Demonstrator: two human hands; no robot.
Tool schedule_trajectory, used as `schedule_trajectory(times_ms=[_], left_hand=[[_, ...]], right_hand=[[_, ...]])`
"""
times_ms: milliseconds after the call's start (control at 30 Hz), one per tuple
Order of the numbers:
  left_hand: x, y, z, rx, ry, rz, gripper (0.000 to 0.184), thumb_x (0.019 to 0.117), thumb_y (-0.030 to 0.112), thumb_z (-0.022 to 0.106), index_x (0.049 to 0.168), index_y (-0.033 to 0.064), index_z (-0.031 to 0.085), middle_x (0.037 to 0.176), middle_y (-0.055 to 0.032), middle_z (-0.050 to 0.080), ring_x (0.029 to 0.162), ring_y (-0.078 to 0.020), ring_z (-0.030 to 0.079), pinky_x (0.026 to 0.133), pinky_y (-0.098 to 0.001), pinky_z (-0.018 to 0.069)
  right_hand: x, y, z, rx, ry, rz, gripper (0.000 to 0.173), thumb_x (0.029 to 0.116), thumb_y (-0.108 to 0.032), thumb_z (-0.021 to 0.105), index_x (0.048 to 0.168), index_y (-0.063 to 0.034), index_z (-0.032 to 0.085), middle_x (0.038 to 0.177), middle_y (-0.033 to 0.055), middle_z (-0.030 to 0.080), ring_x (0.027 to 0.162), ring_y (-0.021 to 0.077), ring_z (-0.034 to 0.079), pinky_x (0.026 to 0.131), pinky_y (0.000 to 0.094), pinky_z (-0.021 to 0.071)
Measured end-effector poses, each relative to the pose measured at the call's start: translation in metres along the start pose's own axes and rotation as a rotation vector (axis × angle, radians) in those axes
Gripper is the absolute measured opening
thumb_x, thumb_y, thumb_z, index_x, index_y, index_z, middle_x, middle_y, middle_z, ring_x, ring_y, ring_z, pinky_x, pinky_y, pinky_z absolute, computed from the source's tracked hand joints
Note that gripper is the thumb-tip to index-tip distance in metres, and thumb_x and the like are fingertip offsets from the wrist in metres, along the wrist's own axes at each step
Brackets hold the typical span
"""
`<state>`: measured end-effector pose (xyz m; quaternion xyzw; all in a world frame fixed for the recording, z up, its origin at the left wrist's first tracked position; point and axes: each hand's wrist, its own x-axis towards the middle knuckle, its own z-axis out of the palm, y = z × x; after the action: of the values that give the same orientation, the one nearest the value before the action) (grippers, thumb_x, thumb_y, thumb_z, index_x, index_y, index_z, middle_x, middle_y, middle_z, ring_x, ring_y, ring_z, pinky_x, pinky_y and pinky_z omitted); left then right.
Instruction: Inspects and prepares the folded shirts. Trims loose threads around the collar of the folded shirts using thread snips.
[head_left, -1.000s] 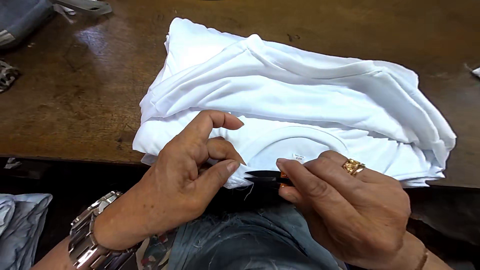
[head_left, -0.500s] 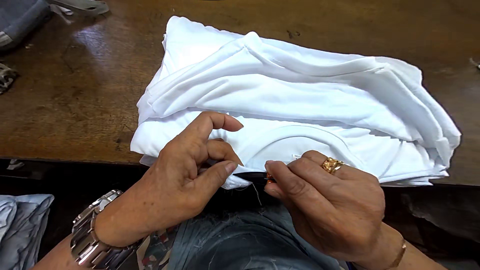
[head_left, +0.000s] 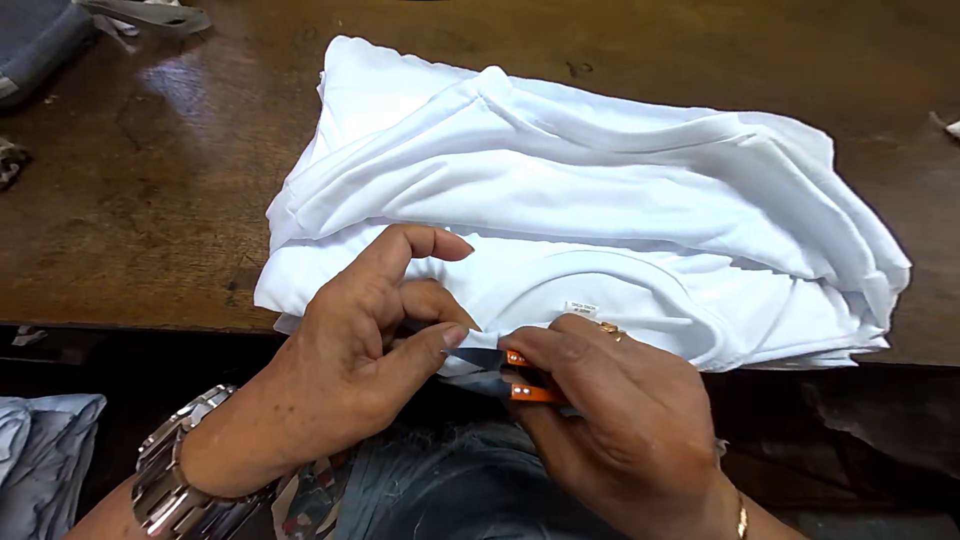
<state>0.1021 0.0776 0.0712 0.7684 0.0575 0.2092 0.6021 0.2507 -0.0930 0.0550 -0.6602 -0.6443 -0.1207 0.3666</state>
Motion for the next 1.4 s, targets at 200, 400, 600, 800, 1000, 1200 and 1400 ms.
schedule_trajectory(times_ms=[200,400,600,800,1000,1200,1400], left_hand=[[-0.002,-0.003,-0.004,-0.011,0.011,-0.047,0.046,0.0943,-0.001,0.059,0.138,0.0050,0.046,0.088,-0.0018,0.073,0.064,-0.0078,0.066,0.053,-0.0156,0.0532],[0.003,-0.006,-0.006,-0.064,0.021,-0.063,0.044,0.0940,-0.001,0.058,0.136,0.0030,0.047,0.087,-0.0030,0.073,0.063,-0.0069,0.065,0.052,-0.0145,0.0515],[0.005,-0.003,-0.005,-0.079,0.050,-0.105,0.041,0.0938,0.002,0.065,0.133,0.0035,0.051,0.083,-0.0050,0.072,0.061,-0.0093,0.065,0.053,-0.0165,0.0532],[0.012,0.004,-0.006,-0.006,0.125,-0.131,0.034,0.0955,0.005,0.061,0.129,0.0057,0.057,0.084,-0.0040,0.073,0.062,-0.0084,0.065,0.053,-0.0165,0.0530],[0.018,0.012,-0.006,0.132,0.166,-0.069,0.034,0.0940,0.011,0.062,0.128,0.0086,0.061,0.084,0.0009,0.069,0.067,-0.0076,0.065,0.060,-0.0185,0.0561],[0.034,0.033,-0.006,0.316,0.164,-0.035,0.058,0.0775,0.019,0.081,0.130,0.0132,0.057,0.096,0.0023,0.071,0.075,-0.0112,0.070,0.064,-0.0237,0.0616],[0.100,0.036,-0.041,0.483,0.231,0.218,0.049,0.0870,0.001,0.072,0.132,0.0065,0.054,0.119,-0.0018,0.065,0.104,-0.0133,0.066,0.089,-0.0273,0.0583]], right_hand=[[-0.010,-0.001,-0.013,0.211,-0.227,-0.184,0.019,0.1030,-0.015,0.049,0.094,-0.0101,0.066,0.074,0.0023,0.058,0.065,0.0135,0.055,0.054,0.0271,0.0412],[-0.039,0.017,-0.015,0.333,-0.437,-0.180,0.024,0.1025,-0.021,0.048,0.083,-0.0128,0.060,0.071,0.0024,0.057,0.065,0.0165,0.058,0.053,0.0317,0.0452],[-0.040,0.050,-0.053,0.103,-0.087,0.178,0.031,0.0983,-0.021,0.063,0.128,-0.0120,0.066,0.101,-0.0016,0.072,0.081,0.0014,0.065,0.071,0.0215,0.0574],[-0.044,0.084,-0.099,-0.189,-0.003,0.457,0.054,0.0913,-0.033,0.070,0.138,-0.0092,0.057,0.077,-0.0040,0.057,0.059,0.0018,0.048,0.053,0.0199,0.0417],[-0.059,0.106,-0.113,-0.103,0.058,0.506,0.016,0.0935,-0.022,0.066,0.102,-0.0089,0.070,0.078,-0.0054,0.064,0.063,-0.0047,0.054,0.056,0.0120,0.0437],[-0.062,0.116,-0.135,0.246,0.114,0.557,0.008,0.0918,-0.015,0.068,0.099,-0.0161,0.071,0.071,-0.0090,0.062,0.051,-0.0011,0.050,0.046,0.0127,0.0421],[-0.015,0.155,-0.153,0.157,0.299,0.458,0.006,0.0956,-0.017,0.068,0.099,-0.0128,0.067,0.077,-0.0088,0.060,0.058,-0.0010,0.052,0.051,0.0173,0.0451]])
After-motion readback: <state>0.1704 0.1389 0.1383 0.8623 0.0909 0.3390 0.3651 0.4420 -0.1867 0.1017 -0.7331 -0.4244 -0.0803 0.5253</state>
